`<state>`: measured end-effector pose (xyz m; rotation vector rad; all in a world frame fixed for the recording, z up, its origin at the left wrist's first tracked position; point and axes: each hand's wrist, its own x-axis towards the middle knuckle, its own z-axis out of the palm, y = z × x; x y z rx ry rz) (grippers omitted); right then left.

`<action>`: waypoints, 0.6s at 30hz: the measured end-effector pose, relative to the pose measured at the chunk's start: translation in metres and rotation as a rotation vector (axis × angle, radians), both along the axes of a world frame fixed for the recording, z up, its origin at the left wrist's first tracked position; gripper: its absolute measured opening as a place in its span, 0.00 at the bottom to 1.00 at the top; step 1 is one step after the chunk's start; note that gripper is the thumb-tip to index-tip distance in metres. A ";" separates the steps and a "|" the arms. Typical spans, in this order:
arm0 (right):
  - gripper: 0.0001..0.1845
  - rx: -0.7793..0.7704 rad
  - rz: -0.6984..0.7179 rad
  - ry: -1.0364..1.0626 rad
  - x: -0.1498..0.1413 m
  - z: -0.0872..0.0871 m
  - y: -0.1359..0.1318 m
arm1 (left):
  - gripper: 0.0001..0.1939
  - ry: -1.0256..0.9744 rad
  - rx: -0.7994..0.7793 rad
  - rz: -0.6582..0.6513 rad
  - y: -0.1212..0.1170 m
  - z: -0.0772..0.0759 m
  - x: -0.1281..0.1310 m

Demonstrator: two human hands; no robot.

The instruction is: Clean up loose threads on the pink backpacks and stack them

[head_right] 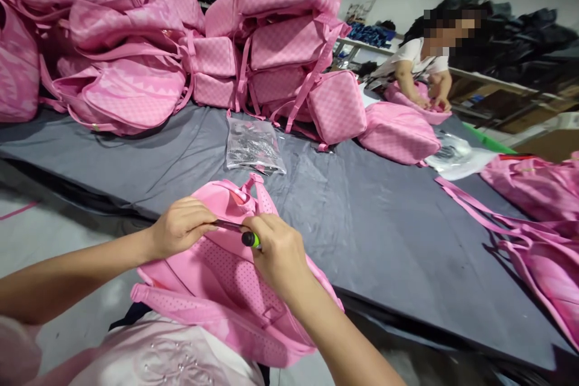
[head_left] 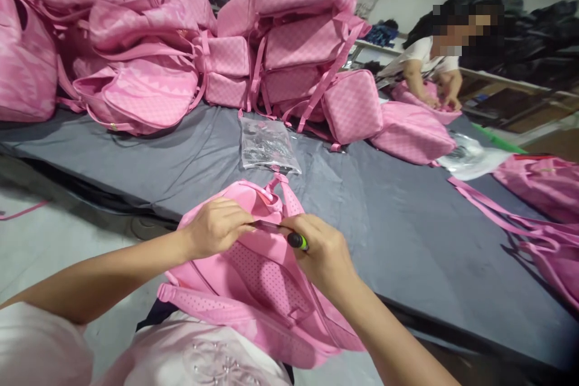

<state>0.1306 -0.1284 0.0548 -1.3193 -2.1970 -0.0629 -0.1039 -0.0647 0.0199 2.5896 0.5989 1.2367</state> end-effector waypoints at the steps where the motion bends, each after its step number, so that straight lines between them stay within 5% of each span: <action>1: 0.12 -0.017 -0.040 -0.006 0.002 -0.003 0.002 | 0.08 0.028 -0.043 0.055 0.000 -0.003 -0.004; 5: 0.15 -0.114 -0.147 -0.010 0.002 -0.015 0.011 | 0.30 0.165 -0.308 0.363 0.004 -0.023 -0.026; 9: 0.24 -0.304 -0.151 -0.158 -0.015 -0.018 0.022 | 0.42 0.310 -0.593 0.373 0.002 -0.046 -0.039; 14: 0.17 -0.522 -0.075 -0.310 -0.038 -0.023 0.038 | 0.41 0.232 -0.573 0.347 -0.004 -0.062 -0.041; 18: 0.10 -0.555 -0.028 -0.465 -0.049 -0.030 0.045 | 0.41 0.191 -0.524 0.331 -0.002 -0.073 -0.043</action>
